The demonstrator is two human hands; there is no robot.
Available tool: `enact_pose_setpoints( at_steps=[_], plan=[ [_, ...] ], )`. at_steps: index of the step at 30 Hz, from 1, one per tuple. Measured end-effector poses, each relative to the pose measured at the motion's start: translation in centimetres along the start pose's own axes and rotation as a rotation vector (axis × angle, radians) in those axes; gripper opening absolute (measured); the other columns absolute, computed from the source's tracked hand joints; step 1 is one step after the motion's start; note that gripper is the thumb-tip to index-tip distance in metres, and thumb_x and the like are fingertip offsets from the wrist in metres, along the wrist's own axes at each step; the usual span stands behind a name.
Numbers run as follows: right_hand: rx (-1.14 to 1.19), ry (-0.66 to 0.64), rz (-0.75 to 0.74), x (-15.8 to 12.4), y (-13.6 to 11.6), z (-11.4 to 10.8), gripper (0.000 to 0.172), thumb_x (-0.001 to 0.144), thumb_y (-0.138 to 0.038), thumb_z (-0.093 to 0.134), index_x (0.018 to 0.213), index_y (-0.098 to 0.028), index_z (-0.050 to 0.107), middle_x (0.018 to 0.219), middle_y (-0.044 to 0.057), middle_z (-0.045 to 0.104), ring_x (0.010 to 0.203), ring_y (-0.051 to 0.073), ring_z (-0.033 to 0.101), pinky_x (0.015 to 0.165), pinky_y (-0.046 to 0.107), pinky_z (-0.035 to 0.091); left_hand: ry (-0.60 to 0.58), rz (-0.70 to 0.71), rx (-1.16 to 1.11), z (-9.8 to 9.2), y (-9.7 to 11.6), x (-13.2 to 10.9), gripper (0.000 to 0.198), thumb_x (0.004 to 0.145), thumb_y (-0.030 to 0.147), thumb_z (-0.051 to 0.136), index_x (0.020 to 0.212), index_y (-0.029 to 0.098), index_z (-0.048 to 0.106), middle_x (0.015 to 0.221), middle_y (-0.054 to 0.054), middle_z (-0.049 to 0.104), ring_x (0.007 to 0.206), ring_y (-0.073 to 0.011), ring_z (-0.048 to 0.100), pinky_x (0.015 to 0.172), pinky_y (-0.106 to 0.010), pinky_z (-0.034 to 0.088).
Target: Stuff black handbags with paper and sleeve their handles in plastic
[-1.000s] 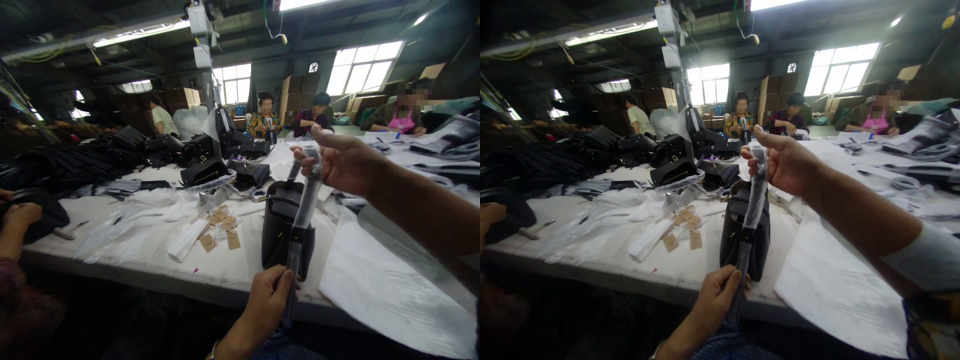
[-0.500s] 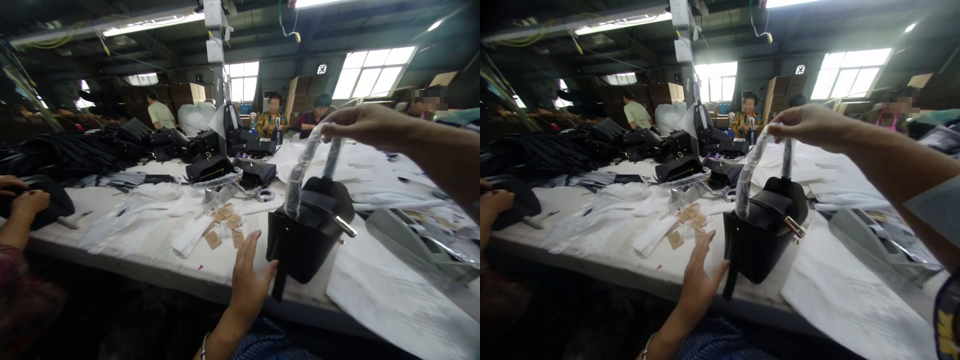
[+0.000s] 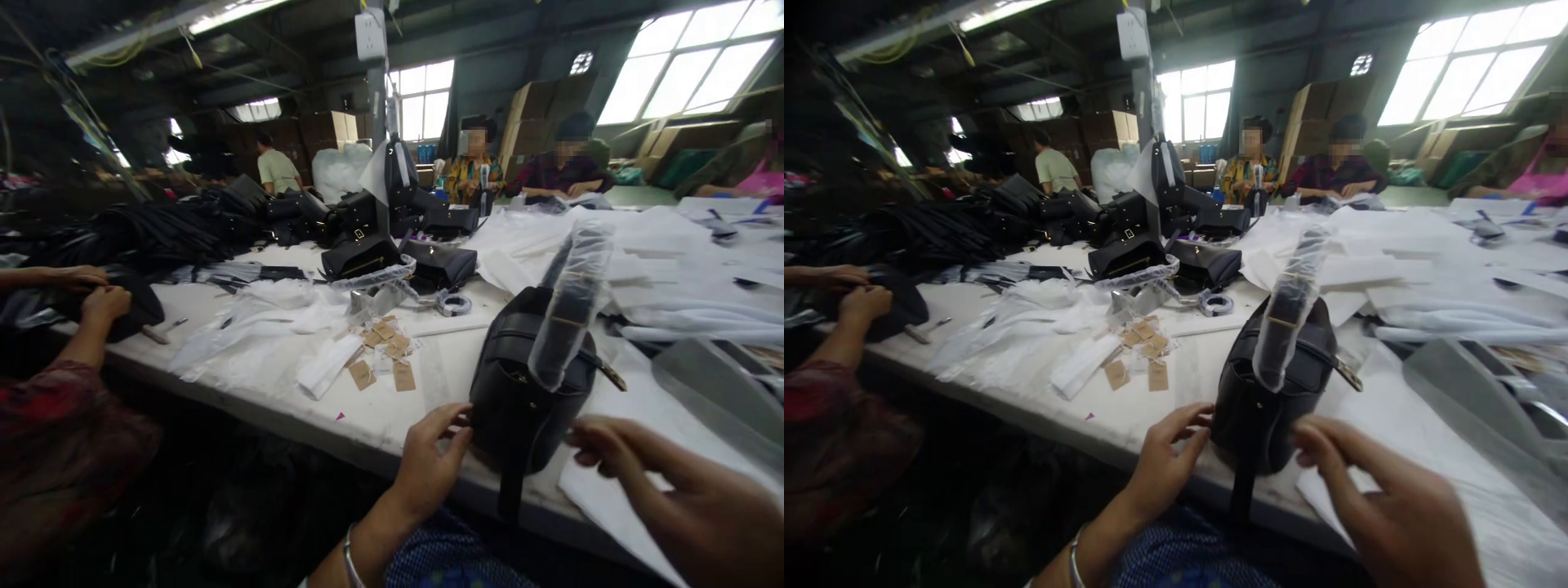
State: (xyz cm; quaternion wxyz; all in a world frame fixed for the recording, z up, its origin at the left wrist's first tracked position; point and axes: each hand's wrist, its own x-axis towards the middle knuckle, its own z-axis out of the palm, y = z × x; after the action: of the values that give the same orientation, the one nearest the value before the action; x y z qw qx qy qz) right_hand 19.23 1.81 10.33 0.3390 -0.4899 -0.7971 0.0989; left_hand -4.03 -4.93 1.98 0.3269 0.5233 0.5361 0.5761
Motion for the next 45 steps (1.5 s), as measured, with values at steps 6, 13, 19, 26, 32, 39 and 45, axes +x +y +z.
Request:
enact_pose_setpoints(
  at_steps=[6, 13, 19, 26, 32, 39, 45],
  plan=[
    [0.337, -0.392, 0.199, -3.6, -1.3, 6.7, 0.042, 0.081, -0.061, 0.061, 0.096, -0.027, 0.080, 0.095, 0.002, 0.078, 0.086, 0.027, 0.076, 0.071, 0.026, 0.062, -0.181, 0.051, 0.119, -2.4, 0.6, 0.9, 0.029, 0.095, 0.032, 0.059, 0.121, 0.023, 0.069, 0.111, -0.005, 0.074, 0.094, -0.0184, 0.072, 0.089, -0.030, 0.057],
    [0.538, -0.466, 0.298, -4.2, -1.4, 7.6, 0.055, 0.083, -0.072, 0.050, 0.089, -0.027, 0.081, 0.098, 0.002, 0.078, 0.097, 0.026, 0.073, 0.085, 0.025, 0.058, 0.216, -0.046, 0.803, -15.1, 0.0, 6.9, 0.027, 0.095, 0.027, 0.057, 0.119, 0.020, 0.068, 0.131, -0.011, 0.064, 0.126, -0.0272, 0.056, 0.112, -0.045, 0.039],
    [0.545, -0.508, 0.282, -4.7, -0.5, 8.2, 0.055, 0.080, -0.073, 0.052, 0.086, -0.026, 0.081, 0.101, 0.002, 0.078, 0.097, 0.028, 0.073, 0.084, 0.025, 0.058, 0.199, -0.380, 0.973, -23.6, -3.4, 10.7, 0.025, 0.089, 0.034, 0.070, 0.101, 0.013, 0.067, 0.103, -0.008, 0.068, 0.097, -0.0231, 0.066, 0.090, -0.046, 0.054],
    [0.572, -0.500, 0.240, -4.5, -0.7, 8.1, 0.051, 0.079, -0.071, 0.054, 0.084, -0.027, 0.081, 0.097, 0.002, 0.078, 0.094, 0.027, 0.074, 0.082, 0.023, 0.059, 0.195, -0.394, 0.899, -24.3, -4.7, 11.1, 0.030, 0.094, 0.038, 0.063, 0.109, 0.013, 0.064, 0.109, -0.006, 0.066, 0.095, -0.0226, 0.065, 0.082, -0.040, 0.057],
    [0.576, -0.462, 0.230, -4.3, -0.8, 7.9, 0.053, 0.077, -0.071, 0.057, 0.090, -0.026, 0.082, 0.105, 0.005, 0.077, 0.103, 0.031, 0.071, 0.091, 0.029, 0.057, 0.361, -0.232, 0.687, -23.6, -0.3, 10.9, 0.029, 0.093, 0.040, 0.064, 0.105, 0.014, 0.067, 0.110, -0.008, 0.068, 0.101, -0.0221, 0.065, 0.091, -0.043, 0.053],
    [0.778, -0.499, 0.330, -4.4, -1.6, 7.8, 0.050, 0.083, -0.064, 0.060, 0.107, -0.025, 0.078, 0.109, 0.006, 0.075, 0.105, 0.029, 0.069, 0.091, 0.032, 0.057, 0.165, -0.218, 0.295, -14.9, 4.4, 5.4, 0.045, 0.077, 0.052, 0.074, 0.102, 0.014, 0.076, 0.096, -0.009, 0.076, 0.083, -0.0198, 0.067, 0.078, -0.029, 0.053],
    [0.910, -0.452, 0.402, -4.7, -3.5, 7.7, 0.050, 0.086, -0.052, 0.065, 0.124, -0.020, 0.068, 0.095, 0.005, 0.076, 0.076, 0.021, 0.071, 0.075, 0.033, 0.060, -0.162, -0.405, 0.032, -4.9, 3.5, -1.8, 0.032, 0.080, 0.045, 0.076, 0.092, 0.015, 0.078, 0.088, -0.009, 0.076, 0.080, -0.0198, 0.068, 0.075, -0.027, 0.052]
  ],
)
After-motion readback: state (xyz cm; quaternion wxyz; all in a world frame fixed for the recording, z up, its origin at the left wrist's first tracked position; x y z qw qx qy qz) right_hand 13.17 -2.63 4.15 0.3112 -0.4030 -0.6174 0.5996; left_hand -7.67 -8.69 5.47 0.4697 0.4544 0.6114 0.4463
